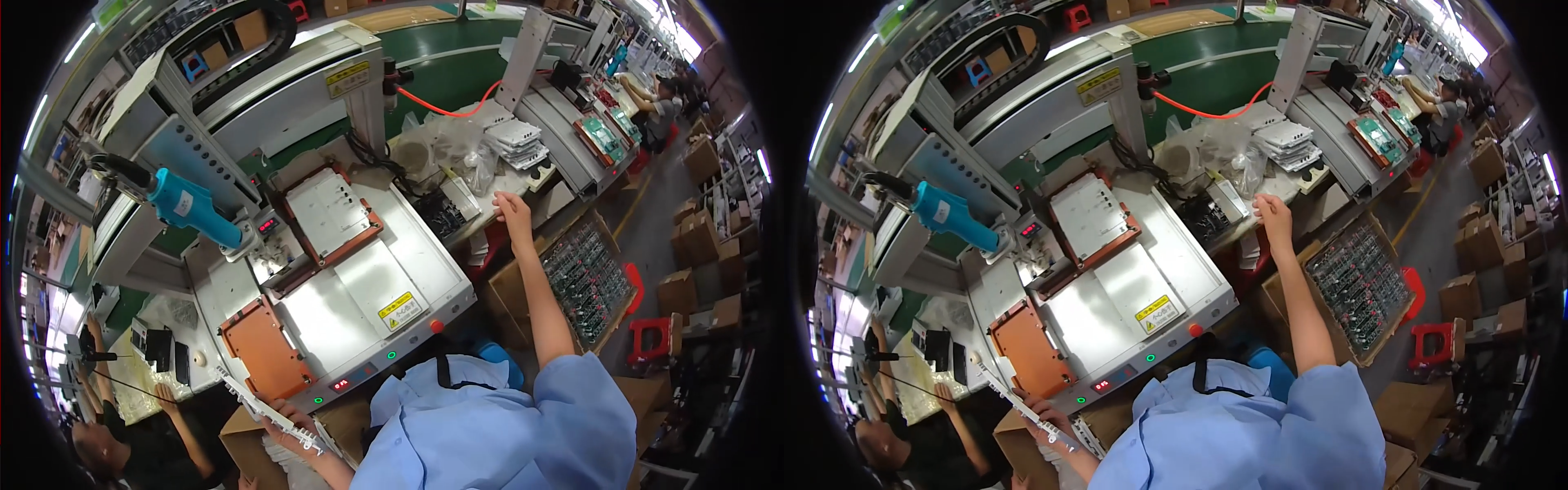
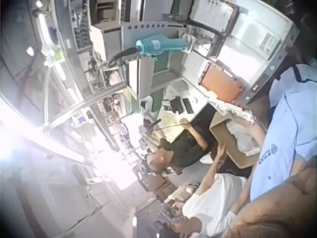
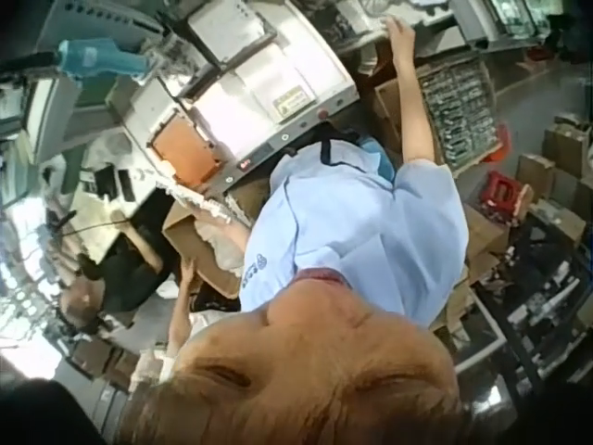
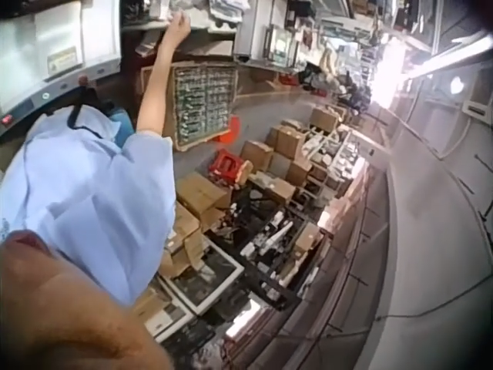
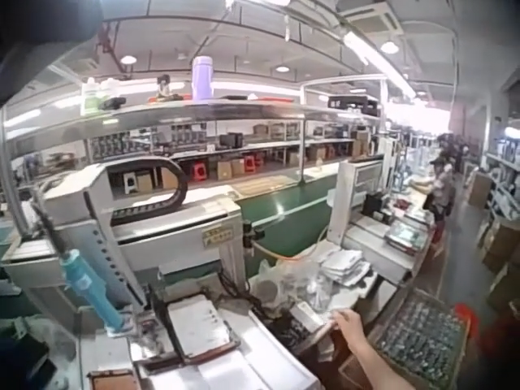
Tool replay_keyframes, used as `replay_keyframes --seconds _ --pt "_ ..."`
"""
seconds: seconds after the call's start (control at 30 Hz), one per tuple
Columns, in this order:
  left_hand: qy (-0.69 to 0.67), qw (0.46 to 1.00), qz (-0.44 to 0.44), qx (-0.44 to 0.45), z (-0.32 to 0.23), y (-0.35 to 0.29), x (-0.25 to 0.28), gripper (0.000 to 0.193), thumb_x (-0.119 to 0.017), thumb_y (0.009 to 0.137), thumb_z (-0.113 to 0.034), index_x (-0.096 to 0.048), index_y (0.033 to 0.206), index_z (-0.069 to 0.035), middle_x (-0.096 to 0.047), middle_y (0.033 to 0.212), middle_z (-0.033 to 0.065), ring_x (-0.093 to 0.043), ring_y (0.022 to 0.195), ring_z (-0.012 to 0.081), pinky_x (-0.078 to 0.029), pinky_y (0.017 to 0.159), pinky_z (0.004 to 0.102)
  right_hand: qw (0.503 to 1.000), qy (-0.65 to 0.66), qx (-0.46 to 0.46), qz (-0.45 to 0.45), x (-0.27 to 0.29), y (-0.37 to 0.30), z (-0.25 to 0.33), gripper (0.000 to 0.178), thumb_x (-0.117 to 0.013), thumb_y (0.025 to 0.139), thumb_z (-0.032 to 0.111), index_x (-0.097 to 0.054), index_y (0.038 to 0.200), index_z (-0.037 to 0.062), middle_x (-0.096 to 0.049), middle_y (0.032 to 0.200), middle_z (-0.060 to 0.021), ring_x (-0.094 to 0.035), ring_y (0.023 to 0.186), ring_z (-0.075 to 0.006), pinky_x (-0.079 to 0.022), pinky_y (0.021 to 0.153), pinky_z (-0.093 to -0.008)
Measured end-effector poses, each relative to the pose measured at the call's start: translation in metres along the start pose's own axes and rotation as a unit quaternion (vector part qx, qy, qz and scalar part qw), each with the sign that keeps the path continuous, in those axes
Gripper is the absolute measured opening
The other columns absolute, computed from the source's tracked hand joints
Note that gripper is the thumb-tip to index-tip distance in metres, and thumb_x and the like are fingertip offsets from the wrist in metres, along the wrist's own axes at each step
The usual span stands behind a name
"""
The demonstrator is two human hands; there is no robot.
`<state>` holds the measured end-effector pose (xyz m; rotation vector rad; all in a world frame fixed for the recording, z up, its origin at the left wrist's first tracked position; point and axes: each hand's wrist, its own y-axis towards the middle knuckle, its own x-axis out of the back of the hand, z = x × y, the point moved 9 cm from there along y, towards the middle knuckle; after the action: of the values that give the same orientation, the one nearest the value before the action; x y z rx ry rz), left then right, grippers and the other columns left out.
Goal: The recorder is assembling white plastic housings, fitting internal components, and using a machine jig to secure them before placing finished parts into a shipping box.
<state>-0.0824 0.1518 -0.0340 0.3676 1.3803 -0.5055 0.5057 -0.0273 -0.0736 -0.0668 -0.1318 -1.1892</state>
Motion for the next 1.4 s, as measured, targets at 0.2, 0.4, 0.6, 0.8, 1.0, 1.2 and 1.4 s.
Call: replay_keyframes --seconds 0.2,0.4,0.6,0.8,1.0,1.2,1.4 --pt "-0.042 0.999 -0.002 -0.012 0.038 0.025 0.005 0.055 -0.057 0.090 -0.007 -0.039 0.141 -0.014 -0.050 0.094 -0.0018 -0.048 0.078 0.0088 -0.044 0.065 0.0210 0.971 -0.237 0.016 0.000 0.015 0.090 -0.108 0.026 -0.063 0.086 0.024 -0.066 0.099 0.0020 -0.068 0.081 -0.0073 -0.064 0.074 -0.0149 -0.050 0.066 -0.0275" --pt "-0.066 0.998 0.006 -0.025 0.056 0.018 0.009 0.045 -0.046 0.097 -0.021 -0.037 0.140 -0.014 -0.054 0.100 0.0024 -0.052 0.080 0.0139 -0.046 0.066 0.0265 0.935 -0.354 0.017 0.003 -0.026 0.115 -0.158 0.027 -0.062 0.085 0.029 -0.066 0.096 0.0049 -0.068 0.089 -0.0158 -0.065 0.086 -0.0324 -0.050 0.075 -0.0398" --pt "-0.242 0.967 0.067 -0.041 0.101 0.028 -0.021 0.027 -0.050 0.093 -0.015 -0.039 0.116 -0.007 -0.055 0.088 0.0079 -0.062 0.073 0.0180 -0.055 0.061 0.0280 0.910 -0.406 -0.001 0.085 -0.047 0.140 -0.207 0.029 -0.055 0.089 0.026 -0.061 0.107 0.0042 -0.064 0.100 -0.0205 -0.061 0.093 -0.0350 -0.046 0.080 -0.0432" --pt "-0.286 0.949 0.112 -0.068 0.108 0.030 -0.033 0.023 -0.047 0.093 -0.008 -0.037 0.113 -0.002 -0.053 0.077 0.0133 -0.065 0.061 0.0237 -0.058 0.054 0.0295 0.856 -0.511 0.083 0.021 -0.038 0.143 -0.181 0.030 -0.052 0.091 0.038 -0.063 0.106 0.0147 -0.068 0.100 -0.0105 -0.063 0.089 -0.0352 -0.048 0.072 -0.0459" --pt "-0.286 0.949 0.131 -0.020 0.105 0.027 -0.044 0.024 -0.045 0.095 -0.010 -0.036 0.115 -0.001 -0.052 0.072 0.0161 -0.064 0.056 0.0258 -0.058 0.049 0.0316 0.854 -0.516 0.070 -0.020 -0.018 0.148 -0.137 0.033 -0.053 0.092 0.035 -0.058 0.116 0.0123 -0.067 0.104 -0.0109 -0.063 0.092 -0.0314 -0.049 0.075 -0.0422" --pt "-0.301 0.945 0.127 0.005 0.095 0.023 -0.047 0.025 -0.045 0.095 -0.009 -0.036 0.116 0.000 -0.053 0.073 0.0164 -0.064 0.055 0.0256 -0.058 0.048 0.0307 0.947 -0.281 0.093 -0.127 0.048 0.101 -0.022 0.059 -0.064 0.088 0.033 -0.047 0.134 0.0012 -0.054 0.124 -0.0261 -0.054 0.107 -0.0384 -0.042 0.092 -0.0419" --pt "-0.273 0.948 0.160 0.027 0.081 0.015 -0.054 0.025 -0.045 0.095 -0.009 -0.037 0.117 -0.002 -0.054 0.071 0.0135 -0.064 0.055 0.0226 -0.056 0.047 0.0294 0.969 0.231 -0.034 0.082 -0.022 -0.006 0.039 0.033 -0.056 0.092 0.021 -0.056 0.120 0.0039 -0.063 0.109 -0.0041 -0.060 0.097 -0.0166 -0.047 0.078 -0.0298"
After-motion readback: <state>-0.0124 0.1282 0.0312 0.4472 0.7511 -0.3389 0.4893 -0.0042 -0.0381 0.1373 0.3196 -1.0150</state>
